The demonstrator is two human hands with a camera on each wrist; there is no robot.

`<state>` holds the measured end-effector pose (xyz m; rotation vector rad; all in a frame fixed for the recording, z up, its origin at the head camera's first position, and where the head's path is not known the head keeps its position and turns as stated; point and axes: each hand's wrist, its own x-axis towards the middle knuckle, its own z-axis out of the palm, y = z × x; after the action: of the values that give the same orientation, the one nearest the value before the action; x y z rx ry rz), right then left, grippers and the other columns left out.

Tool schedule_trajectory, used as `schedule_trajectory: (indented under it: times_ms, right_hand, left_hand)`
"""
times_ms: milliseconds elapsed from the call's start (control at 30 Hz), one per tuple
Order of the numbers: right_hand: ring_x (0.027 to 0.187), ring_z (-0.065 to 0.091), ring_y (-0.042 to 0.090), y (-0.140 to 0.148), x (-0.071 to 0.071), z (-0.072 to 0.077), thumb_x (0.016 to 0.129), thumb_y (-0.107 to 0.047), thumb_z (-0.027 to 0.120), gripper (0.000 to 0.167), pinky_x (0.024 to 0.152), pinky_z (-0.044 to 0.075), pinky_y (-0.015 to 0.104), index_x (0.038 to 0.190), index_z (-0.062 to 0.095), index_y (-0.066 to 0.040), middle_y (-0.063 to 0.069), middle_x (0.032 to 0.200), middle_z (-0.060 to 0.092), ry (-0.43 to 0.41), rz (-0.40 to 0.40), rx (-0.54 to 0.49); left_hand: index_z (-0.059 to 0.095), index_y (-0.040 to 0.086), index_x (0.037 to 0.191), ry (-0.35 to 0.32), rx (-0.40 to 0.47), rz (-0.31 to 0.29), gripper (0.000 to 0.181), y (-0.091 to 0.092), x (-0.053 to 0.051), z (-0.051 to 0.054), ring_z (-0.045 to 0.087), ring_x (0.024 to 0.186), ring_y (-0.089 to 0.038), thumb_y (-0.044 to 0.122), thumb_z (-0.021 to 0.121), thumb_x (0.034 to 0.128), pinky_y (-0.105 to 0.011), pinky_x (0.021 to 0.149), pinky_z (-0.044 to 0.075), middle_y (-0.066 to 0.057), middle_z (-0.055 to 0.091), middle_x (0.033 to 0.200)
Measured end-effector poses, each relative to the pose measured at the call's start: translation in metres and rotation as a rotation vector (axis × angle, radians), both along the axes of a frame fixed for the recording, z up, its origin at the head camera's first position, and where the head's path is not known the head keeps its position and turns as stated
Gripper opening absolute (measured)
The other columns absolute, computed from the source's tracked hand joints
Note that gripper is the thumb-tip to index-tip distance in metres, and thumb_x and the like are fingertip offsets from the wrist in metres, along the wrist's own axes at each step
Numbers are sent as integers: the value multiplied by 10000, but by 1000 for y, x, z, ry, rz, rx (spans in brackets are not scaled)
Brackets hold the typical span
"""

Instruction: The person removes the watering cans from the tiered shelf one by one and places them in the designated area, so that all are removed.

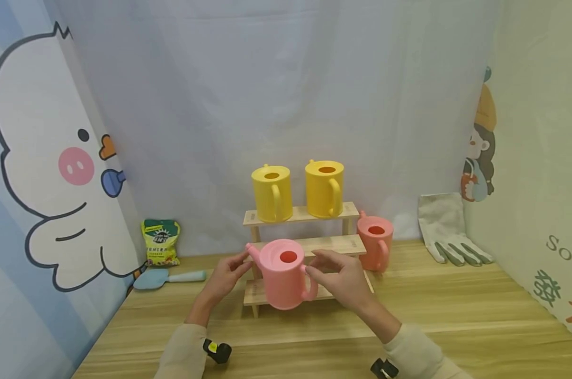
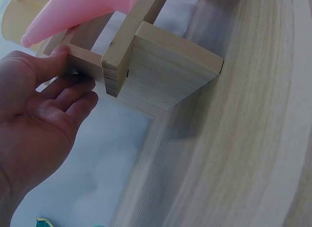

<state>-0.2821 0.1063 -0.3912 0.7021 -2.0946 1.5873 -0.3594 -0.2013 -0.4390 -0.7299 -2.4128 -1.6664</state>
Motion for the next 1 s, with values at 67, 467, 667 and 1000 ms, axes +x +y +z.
schedule_trajectory:
  times_ms: [67,467,667,1000]
  right_hand:
    - [839,739,196,-2,-1,-3,831,-145,840,342,792,586,451,1123,743,2,22,895,758,10,2,8]
    - [926,731,221,-9,3,-19,825,-99,838,252,796,588,393,1064,779,-45,67,998,762,16,-12,13]
    - [928,726,259,-16,5,-18,818,-30,825,276,759,592,345,1086,767,1,122,998,755,-91,-16,-35]
    - [858,722,162,-16,4,-21,824,-132,843,316,697,575,252,1114,768,-31,89,981,762,-174,22,-131]
  left_hand:
    - [474,-77,1434,-4,-5,2,457,0,0,0,427,1362,-380,126,569,1035,-515,1072,386,-236,457,1464]
    - [472,-75,1438,-34,-6,24,466,0,1,0,428,1361,-386,136,572,1035,-537,1082,372,-237,461,1464]
    - [470,-80,1436,-30,2,18,462,0,-1,-1,413,1371,-381,121,573,1033,-527,1086,366,-237,450,1469]
    - [471,-74,1440,-37,3,13,462,-1,-1,-1,410,1373,-384,125,570,1035,-530,1087,364,-237,453,1469]
